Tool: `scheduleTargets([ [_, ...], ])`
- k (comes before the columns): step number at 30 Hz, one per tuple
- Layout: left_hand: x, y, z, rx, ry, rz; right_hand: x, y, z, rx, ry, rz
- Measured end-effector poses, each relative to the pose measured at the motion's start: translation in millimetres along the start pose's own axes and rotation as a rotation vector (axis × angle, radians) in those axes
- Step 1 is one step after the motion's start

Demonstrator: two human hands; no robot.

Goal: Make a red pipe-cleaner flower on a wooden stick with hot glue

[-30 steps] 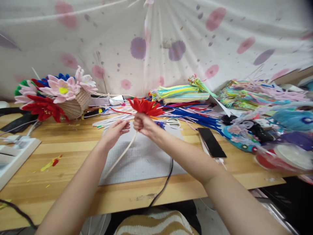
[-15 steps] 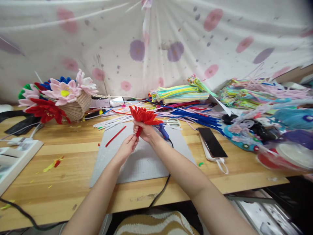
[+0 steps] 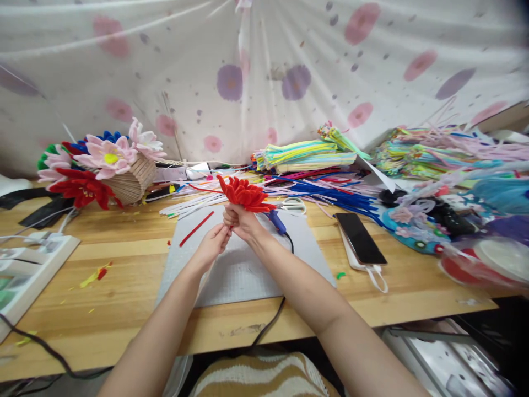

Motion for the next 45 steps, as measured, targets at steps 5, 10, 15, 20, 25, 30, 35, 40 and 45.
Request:
scheduleTargets([
  [5, 4.4, 3.2, -10.6, 0.089, 0.046, 0.024, -1.7, 5.1, -4.2, -0.089, 0.083, -0.001],
  [10, 10.6, 5.0, -12.0, 0.101, 0.107, 0.002, 10.6, 7.3, -15.6, -0.028, 0.14, 0.051],
  [15, 8.2, 1.0, -6.6, 0.112, 0.004, -0.096, 16.1, 2.7, -20.7, 0.156, 0.171, 0.031],
  [20, 13.5, -10.2, -14.4, 0.233, -0.027, -0.014, 9.5, 2.5, -20.3, 0.185, 0.295, 0.005],
  [25, 28.3, -21.4, -19.4, -0.001, 0.238, -0.128, 14.5, 8.2, -19.6, 0.125, 0.408, 0.091],
  [30, 24.5, -27.0, -16.9, -0.129, 0.158, -0.212, 27.7, 18.8, -21.6, 0.058, 0.416, 0.219],
  [35, 18.6, -29.3, -17.1, -0.007, 0.341, -0.104, 39.7, 28.5, -29.2, 0.024, 0.434, 0.339],
  [40, 27.9, -31.4, -23.1, -0.013, 0.448, -0.012, 50.0, 37.6, -35.1, -0.021, 0.439, 0.424],
  [45, 46.4, -35.9, -32.1, 0.046, 0.171, 0.051, 48.1, 43.5, -41.1, -0.075, 0.405, 0.446],
])
Point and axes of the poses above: each hand's wrist, its own y-axis away from the middle knuckle, its own z-axis out of the palm, x = y × z, the point moved 1 cm from there along -y, towards the middle knuckle, and after that the axes turned 8 degrees about -y, right-handed, at the moved point
